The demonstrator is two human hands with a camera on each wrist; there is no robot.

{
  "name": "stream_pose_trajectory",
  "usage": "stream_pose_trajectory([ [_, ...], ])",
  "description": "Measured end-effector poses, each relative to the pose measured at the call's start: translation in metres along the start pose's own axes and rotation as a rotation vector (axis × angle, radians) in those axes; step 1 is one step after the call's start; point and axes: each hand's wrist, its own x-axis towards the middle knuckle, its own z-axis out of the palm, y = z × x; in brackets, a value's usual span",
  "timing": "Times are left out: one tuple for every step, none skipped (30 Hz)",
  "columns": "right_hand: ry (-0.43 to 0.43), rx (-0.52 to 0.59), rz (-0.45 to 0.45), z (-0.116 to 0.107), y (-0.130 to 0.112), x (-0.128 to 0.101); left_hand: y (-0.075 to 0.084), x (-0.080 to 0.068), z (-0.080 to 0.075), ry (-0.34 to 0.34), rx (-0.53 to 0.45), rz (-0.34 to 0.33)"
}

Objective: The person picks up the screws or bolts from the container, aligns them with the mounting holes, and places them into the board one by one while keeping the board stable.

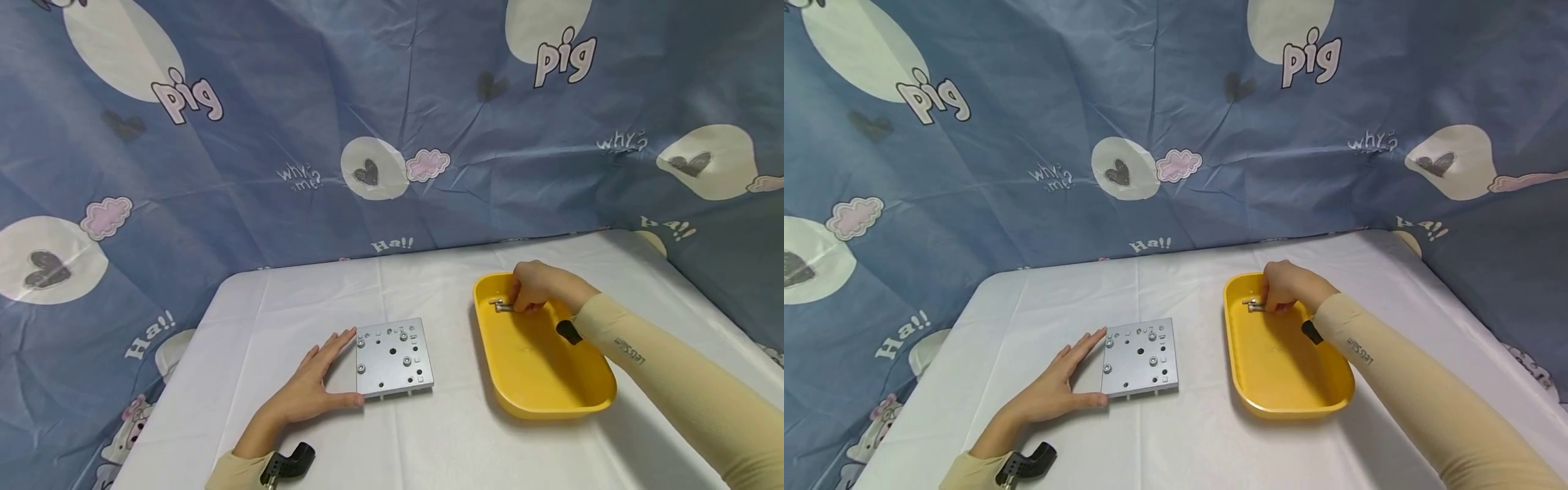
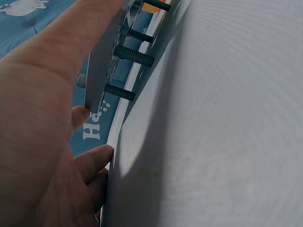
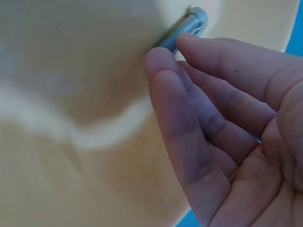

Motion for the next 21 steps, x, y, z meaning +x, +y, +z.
stream_pose_trajectory([
  [0.001, 0.001, 0.003, -0.001, -0.001, 0.000, 0.000, 0.000, 0.000, 0.000, 0.001, -0.003],
  [0.002, 0.004, 0.003, -0.001, -0.003, 0.001, -0.001, 0.000, 0.000, 0.001, 0.003, -0.005],
  [0.004, 0.006, 0.001, -0.001, -0.004, 0.001, -0.001, -0.001, 0.000, 0.000, 0.002, -0.007],
  [0.009, 0.006, -0.002, -0.002, -0.006, 0.002, -0.002, -0.001, 0.001, 0.000, 0.004, -0.008],
  [0.014, 0.005, -0.007, -0.002, -0.008, 0.002, -0.002, -0.001, 0.001, 0.000, 0.005, -0.008],
  [0.020, 0.003, -0.014, -0.001, -0.009, 0.003, -0.002, -0.001, 0.001, 0.000, 0.005, -0.008],
  [0.025, -0.005, -0.020, 0.000, -0.011, 0.004, -0.003, -0.001, 0.001, 0.001, 0.006, -0.008],
  [0.027, -0.011, -0.027, 0.001, -0.012, 0.005, -0.003, -0.001, 0.001, 0.000, 0.008, -0.008],
  [0.030, -0.025, -0.035, 0.002, -0.013, 0.006, -0.003, -0.001, 0.001, 0.000, 0.008, -0.007],
  [0.033, -0.037, -0.043, 0.004, -0.014, 0.007, -0.003, -0.001, 0.001, 0.001, 0.008, -0.006],
  [0.034, -0.046, -0.050, 0.005, -0.015, 0.008, -0.003, 0.000, 0.001, 0.002, 0.007, -0.007],
  [0.036, -0.055, -0.051, 0.007, -0.016, 0.009, -0.003, 0.000, 0.001, 0.003, 0.007, -0.006],
  [0.041, -0.064, -0.051, 0.008, -0.017, 0.010, -0.003, 0.000, 0.001, 0.003, 0.006, -0.006],
  [0.046, -0.065, -0.048, 0.009, -0.018, 0.011, -0.003, 0.000, 0.000, 0.002, 0.005, -0.007],
  [0.053, -0.070, -0.045, 0.010, -0.018, 0.012, -0.003, 0.000, 0.000, 0.003, 0.003, -0.008],
  [0.061, -0.068, -0.040, 0.011, -0.019, 0.013, -0.003, 0.000, 0.000, 0.003, 0.004, -0.009],
  [0.069, -0.068, -0.032, 0.012, -0.019, 0.013, -0.002, 0.000, 0.000, 0.002, 0.005, -0.010],
  [0.073, -0.069, -0.025, 0.013, -0.019, 0.013, -0.002, 0.000, 0.000, 0.003, 0.006, -0.010],
  [0.075, -0.073, -0.022, 0.013, -0.020, 0.013, -0.002, 0.000, 0.000, 0.003, 0.005, -0.011],
  [0.078, -0.075, -0.021, 0.013, -0.020, 0.013, -0.002, -0.001, 0.000, 0.003, 0.006, -0.012],
  [0.080, -0.074, -0.019, 0.014, -0.020, 0.013, -0.002, -0.001, 0.001, 0.004, 0.006, -0.014],
])
